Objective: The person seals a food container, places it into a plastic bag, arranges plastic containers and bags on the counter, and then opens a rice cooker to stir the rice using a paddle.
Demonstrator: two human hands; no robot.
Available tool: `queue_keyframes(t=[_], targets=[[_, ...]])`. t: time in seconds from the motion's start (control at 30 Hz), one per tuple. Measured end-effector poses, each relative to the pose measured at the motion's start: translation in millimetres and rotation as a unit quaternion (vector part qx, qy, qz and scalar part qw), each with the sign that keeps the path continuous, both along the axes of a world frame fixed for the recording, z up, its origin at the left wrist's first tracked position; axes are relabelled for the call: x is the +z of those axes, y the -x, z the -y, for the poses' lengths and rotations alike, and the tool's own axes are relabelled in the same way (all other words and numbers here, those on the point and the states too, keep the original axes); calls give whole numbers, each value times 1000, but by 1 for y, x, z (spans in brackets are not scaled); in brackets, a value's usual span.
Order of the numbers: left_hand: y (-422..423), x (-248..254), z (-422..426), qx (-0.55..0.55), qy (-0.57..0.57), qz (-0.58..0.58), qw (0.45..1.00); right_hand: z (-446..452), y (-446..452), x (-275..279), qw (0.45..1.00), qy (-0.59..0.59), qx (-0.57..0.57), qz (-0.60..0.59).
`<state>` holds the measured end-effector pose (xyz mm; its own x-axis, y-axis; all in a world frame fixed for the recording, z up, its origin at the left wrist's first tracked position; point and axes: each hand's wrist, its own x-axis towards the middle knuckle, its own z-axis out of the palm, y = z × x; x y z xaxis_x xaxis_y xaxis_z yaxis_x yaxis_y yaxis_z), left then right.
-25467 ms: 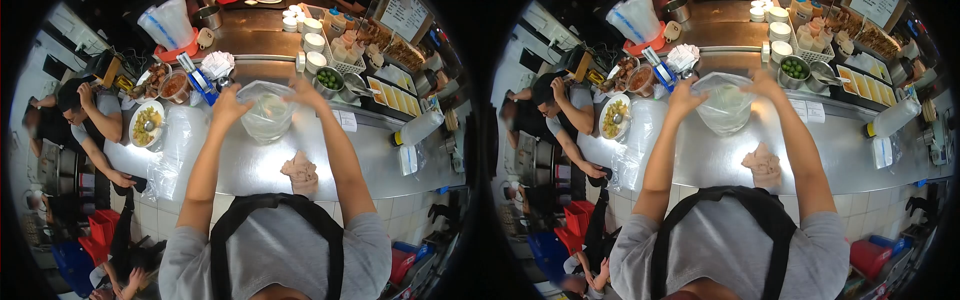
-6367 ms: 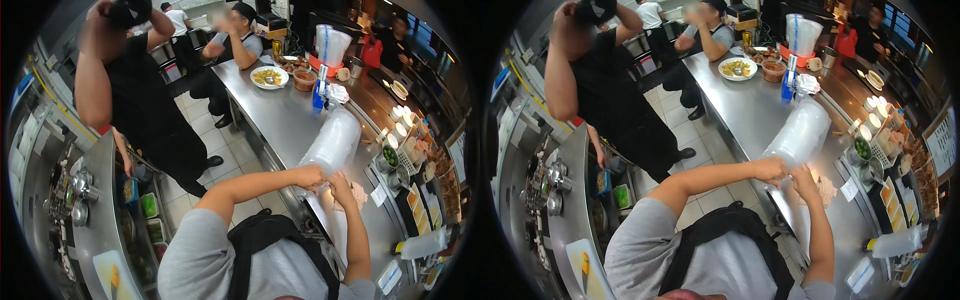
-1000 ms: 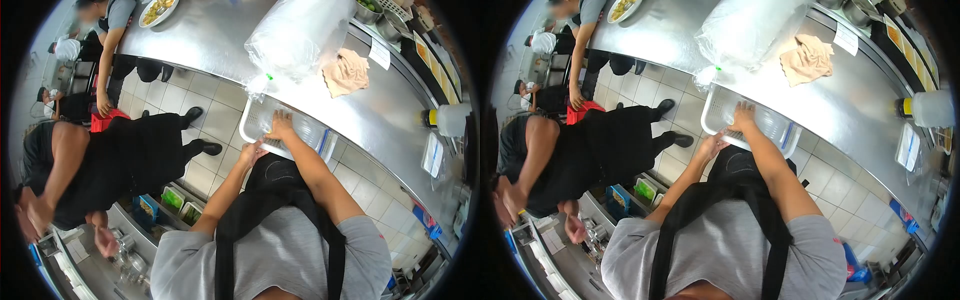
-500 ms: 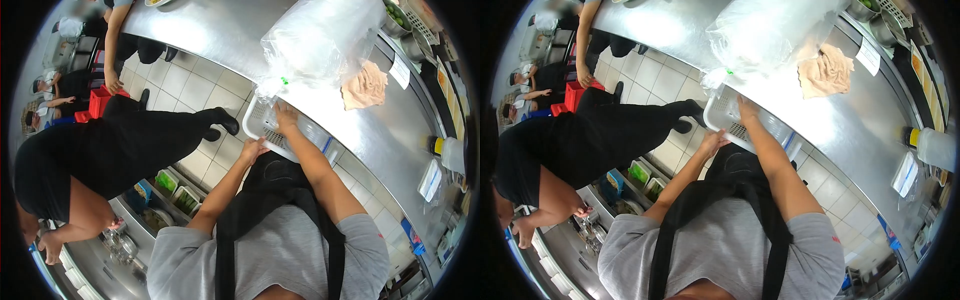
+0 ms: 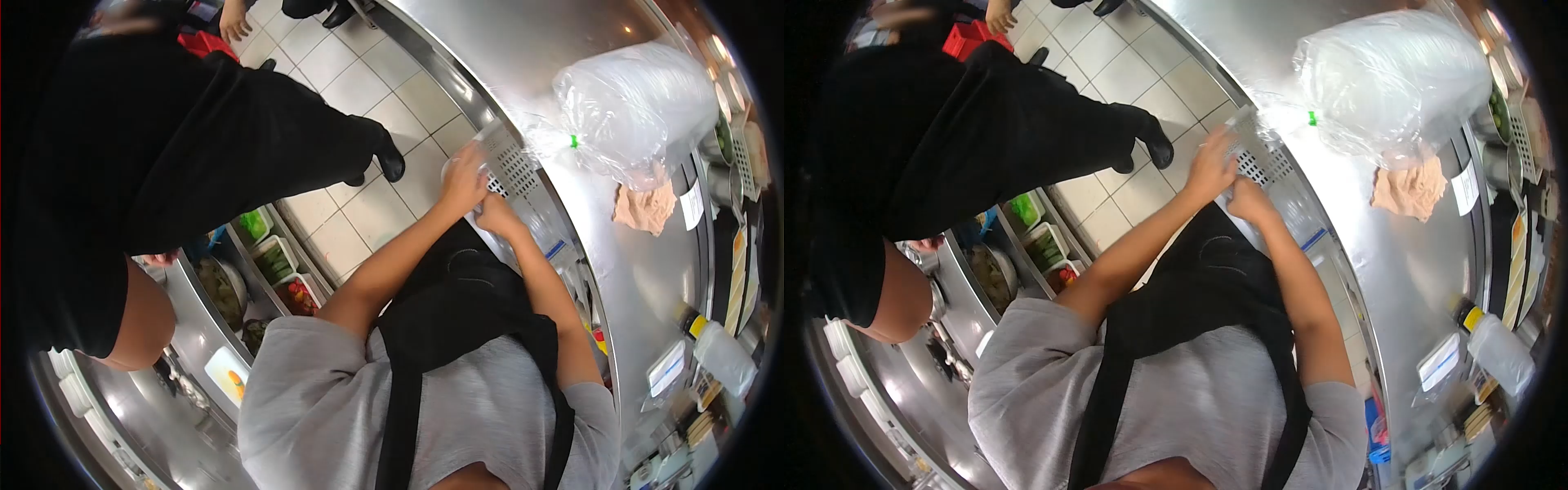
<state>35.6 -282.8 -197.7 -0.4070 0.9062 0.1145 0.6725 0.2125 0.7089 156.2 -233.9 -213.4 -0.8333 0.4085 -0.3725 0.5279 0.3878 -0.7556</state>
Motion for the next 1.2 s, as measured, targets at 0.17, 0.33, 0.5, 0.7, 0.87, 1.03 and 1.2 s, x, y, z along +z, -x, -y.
queue_keyframes(t=[0.17,0.33,0.5,0.7,0.87,1.03,1.2], targets=[[8,-64,-41,-280,375,109,877,-13,-18,17,997,66,15,30],[-12,-75,-53,-288,535,-9,795,-8,-54,74,998,-52,13,-26],[-19,-43,-65,-392,471,-86,786,-26,-59,224,987,108,-99,-69],[-29,-53,-79,-331,443,-66,831,-66,-90,241,872,-204,-373,-241],[-22,29,-72,-373,414,-34,829,-74,-98,239,798,-238,-451,-320],[-25,223,-52,-324,41,135,935,-87,-87,256,799,-324,-387,-327],[-39,234,-131,-68,-294,-155,941,-103,-50,263,817,-422,-358,-163]])
